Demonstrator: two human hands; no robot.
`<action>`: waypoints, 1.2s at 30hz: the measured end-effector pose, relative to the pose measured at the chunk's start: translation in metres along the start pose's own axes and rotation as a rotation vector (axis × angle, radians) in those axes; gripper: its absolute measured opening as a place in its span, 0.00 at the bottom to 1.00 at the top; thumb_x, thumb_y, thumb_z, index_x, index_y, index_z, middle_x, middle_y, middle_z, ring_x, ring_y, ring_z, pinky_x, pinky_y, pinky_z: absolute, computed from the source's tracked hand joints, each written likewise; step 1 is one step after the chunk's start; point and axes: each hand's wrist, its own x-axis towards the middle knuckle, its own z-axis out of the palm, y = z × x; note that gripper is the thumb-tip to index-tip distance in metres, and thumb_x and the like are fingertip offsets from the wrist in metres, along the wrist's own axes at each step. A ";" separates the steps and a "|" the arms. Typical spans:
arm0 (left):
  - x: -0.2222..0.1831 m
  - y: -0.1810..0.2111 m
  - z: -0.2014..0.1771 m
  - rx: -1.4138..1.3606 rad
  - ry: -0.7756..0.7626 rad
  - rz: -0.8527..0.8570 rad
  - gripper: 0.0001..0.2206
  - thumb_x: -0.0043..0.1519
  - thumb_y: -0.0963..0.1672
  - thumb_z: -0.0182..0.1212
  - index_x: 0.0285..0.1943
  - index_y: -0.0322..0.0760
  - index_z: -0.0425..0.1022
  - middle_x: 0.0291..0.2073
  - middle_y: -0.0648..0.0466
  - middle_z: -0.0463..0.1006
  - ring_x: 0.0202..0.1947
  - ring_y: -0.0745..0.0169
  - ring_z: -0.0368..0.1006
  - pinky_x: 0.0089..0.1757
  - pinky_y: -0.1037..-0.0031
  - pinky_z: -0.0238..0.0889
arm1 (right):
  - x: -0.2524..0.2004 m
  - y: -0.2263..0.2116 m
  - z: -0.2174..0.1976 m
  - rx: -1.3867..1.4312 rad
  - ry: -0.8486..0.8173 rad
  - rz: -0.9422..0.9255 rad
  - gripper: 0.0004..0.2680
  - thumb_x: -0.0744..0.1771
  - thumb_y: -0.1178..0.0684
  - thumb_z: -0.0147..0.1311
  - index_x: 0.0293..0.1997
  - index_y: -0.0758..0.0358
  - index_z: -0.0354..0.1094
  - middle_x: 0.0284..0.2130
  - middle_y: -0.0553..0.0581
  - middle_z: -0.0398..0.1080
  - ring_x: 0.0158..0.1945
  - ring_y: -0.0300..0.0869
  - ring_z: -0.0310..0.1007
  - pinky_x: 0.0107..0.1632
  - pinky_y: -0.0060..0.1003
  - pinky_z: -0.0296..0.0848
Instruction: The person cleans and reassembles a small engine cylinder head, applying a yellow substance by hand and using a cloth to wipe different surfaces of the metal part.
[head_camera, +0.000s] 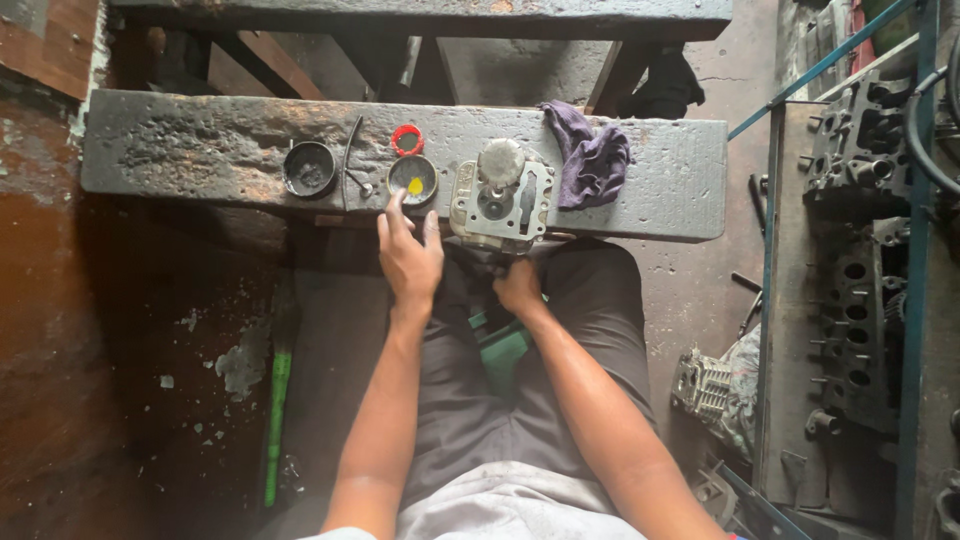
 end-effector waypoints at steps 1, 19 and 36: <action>-0.006 0.007 -0.001 -0.078 -0.020 0.043 0.26 0.63 0.43 0.65 0.71 0.42 0.64 0.44 0.45 0.69 0.43 0.47 0.71 0.46 0.59 0.67 | 0.001 0.000 -0.001 0.012 0.011 -0.019 0.11 0.58 0.62 0.59 0.43 0.68 0.76 0.38 0.71 0.77 0.46 0.59 0.79 0.48 0.47 0.75; -0.049 0.009 0.031 -0.281 -0.149 0.155 0.20 0.60 0.42 0.71 0.63 0.48 0.79 0.66 0.51 0.63 0.63 0.52 0.59 0.63 0.61 0.52 | -0.006 -0.030 -0.019 0.291 0.075 -0.019 0.11 0.59 0.63 0.62 0.43 0.66 0.75 0.36 0.61 0.79 0.40 0.49 0.82 0.43 0.42 0.76; -0.051 0.003 0.030 -0.044 -0.215 0.203 0.26 0.65 0.50 0.64 0.74 0.53 0.67 0.69 0.52 0.59 0.63 0.46 0.57 0.63 0.50 0.47 | -0.002 -0.003 -0.003 0.189 -0.013 0.035 0.14 0.59 0.63 0.54 0.48 0.66 0.72 0.41 0.66 0.78 0.48 0.55 0.80 0.48 0.45 0.75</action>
